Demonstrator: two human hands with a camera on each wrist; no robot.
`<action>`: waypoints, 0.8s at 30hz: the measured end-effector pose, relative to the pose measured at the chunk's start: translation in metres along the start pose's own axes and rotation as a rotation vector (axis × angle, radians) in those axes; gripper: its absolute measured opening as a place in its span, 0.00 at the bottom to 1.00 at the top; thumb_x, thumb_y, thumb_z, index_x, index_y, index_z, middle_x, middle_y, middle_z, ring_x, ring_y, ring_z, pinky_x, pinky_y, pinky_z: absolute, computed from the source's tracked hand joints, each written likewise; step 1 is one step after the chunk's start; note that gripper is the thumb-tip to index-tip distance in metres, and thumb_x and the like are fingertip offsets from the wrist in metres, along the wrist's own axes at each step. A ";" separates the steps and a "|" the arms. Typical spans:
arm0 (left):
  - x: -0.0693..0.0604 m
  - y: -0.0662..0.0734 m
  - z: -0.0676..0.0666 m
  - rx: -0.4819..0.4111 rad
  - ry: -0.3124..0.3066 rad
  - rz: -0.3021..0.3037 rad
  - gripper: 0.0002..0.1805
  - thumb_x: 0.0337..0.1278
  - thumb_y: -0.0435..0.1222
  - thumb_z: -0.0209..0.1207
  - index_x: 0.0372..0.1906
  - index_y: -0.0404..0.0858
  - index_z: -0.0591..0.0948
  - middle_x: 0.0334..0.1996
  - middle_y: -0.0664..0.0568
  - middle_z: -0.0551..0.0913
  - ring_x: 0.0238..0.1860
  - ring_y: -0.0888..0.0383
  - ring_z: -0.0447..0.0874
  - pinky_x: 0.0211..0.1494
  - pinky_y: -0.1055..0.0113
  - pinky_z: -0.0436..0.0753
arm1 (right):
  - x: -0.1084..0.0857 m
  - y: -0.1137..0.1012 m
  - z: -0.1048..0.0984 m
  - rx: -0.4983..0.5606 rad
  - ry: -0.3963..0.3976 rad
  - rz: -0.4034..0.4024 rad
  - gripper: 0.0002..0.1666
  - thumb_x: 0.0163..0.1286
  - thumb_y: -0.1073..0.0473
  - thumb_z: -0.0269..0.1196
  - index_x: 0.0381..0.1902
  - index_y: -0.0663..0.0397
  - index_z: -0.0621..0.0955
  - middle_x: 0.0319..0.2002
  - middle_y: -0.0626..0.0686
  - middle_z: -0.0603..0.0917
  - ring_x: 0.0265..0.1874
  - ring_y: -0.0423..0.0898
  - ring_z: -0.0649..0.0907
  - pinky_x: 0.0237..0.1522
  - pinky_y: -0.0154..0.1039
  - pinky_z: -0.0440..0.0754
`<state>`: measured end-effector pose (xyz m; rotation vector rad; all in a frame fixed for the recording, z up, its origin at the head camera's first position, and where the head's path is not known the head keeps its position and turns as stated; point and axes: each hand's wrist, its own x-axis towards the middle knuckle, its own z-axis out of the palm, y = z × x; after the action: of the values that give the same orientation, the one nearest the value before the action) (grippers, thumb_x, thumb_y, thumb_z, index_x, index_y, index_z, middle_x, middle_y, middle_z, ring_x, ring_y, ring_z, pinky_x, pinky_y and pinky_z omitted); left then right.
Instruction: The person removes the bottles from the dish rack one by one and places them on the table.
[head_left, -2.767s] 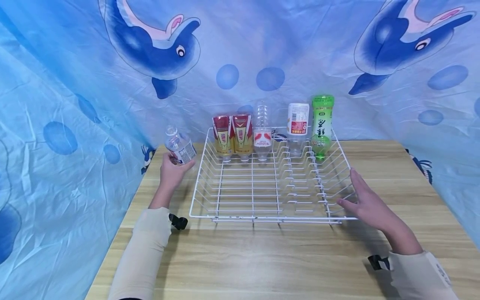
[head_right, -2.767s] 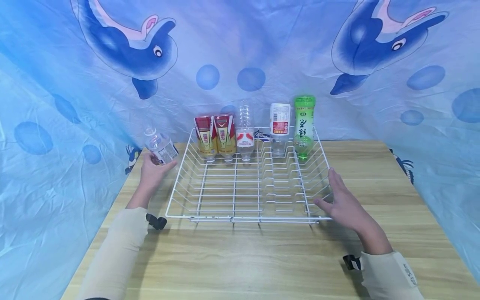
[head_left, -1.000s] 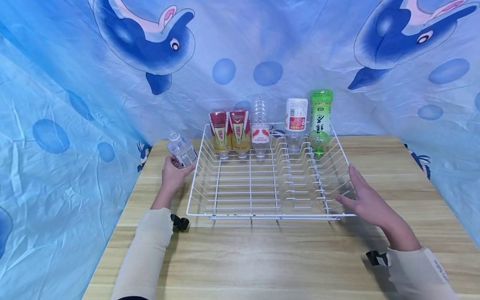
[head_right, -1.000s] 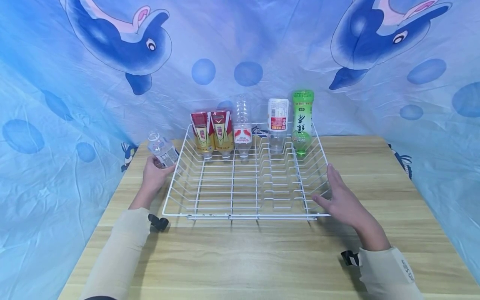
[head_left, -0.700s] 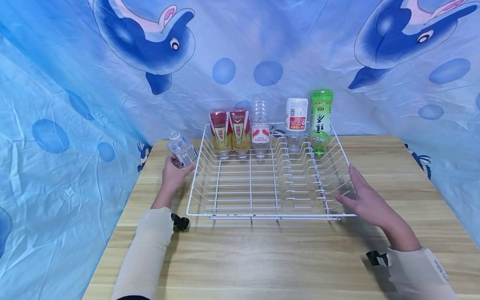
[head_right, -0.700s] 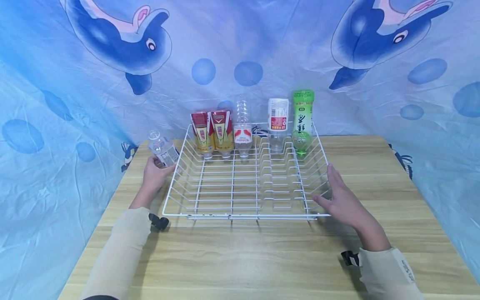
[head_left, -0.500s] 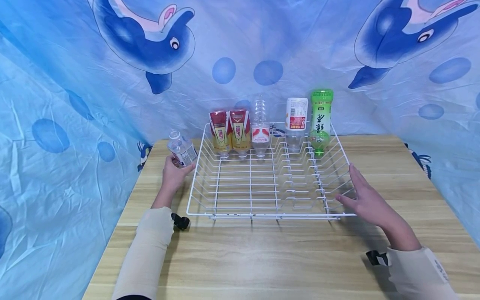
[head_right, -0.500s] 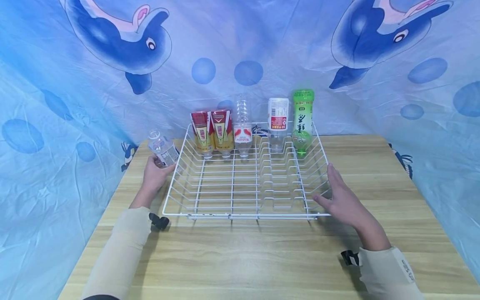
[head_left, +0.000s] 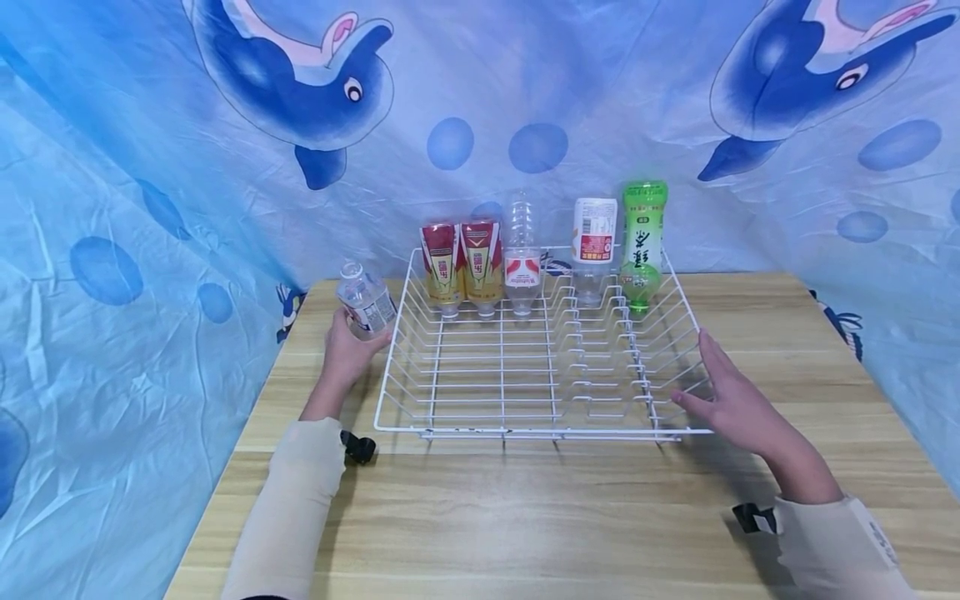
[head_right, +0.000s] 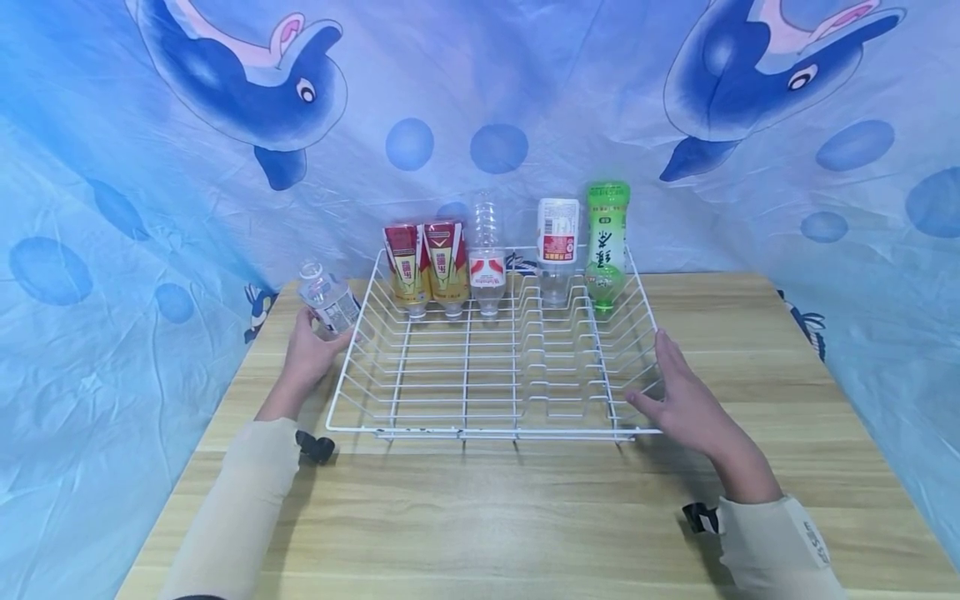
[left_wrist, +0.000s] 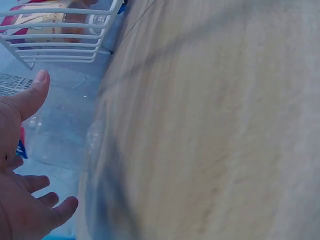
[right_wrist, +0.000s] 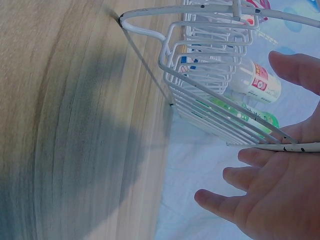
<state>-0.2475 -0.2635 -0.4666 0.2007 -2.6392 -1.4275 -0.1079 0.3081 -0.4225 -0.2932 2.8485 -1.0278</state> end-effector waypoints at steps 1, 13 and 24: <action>-0.001 0.002 -0.002 0.020 0.007 0.006 0.61 0.46 0.44 0.77 0.79 0.36 0.50 0.76 0.36 0.59 0.76 0.38 0.53 0.76 0.42 0.54 | 0.000 0.000 0.000 0.004 0.001 0.001 0.63 0.73 0.50 0.63 0.79 0.61 0.30 0.78 0.67 0.30 0.76 0.70 0.39 0.72 0.69 0.41; -0.014 0.026 -0.023 0.275 0.124 0.185 0.65 0.47 0.41 0.77 0.82 0.40 0.43 0.81 0.40 0.33 0.78 0.40 0.22 0.75 0.33 0.38 | -0.001 -0.001 0.001 0.003 0.000 -0.002 0.62 0.74 0.47 0.62 0.78 0.61 0.30 0.78 0.67 0.30 0.76 0.70 0.38 0.72 0.70 0.41; -0.017 0.070 -0.043 0.616 0.331 0.642 0.54 0.47 0.45 0.74 0.79 0.41 0.59 0.81 0.39 0.32 0.77 0.34 0.21 0.76 0.35 0.38 | -0.001 -0.001 0.001 -0.001 -0.004 0.013 0.63 0.73 0.49 0.63 0.78 0.61 0.29 0.78 0.68 0.30 0.76 0.71 0.38 0.72 0.70 0.41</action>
<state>-0.2266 -0.2581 -0.3854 -0.3040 -2.4357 -0.3413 -0.1070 0.3066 -0.4226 -0.2768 2.8431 -1.0224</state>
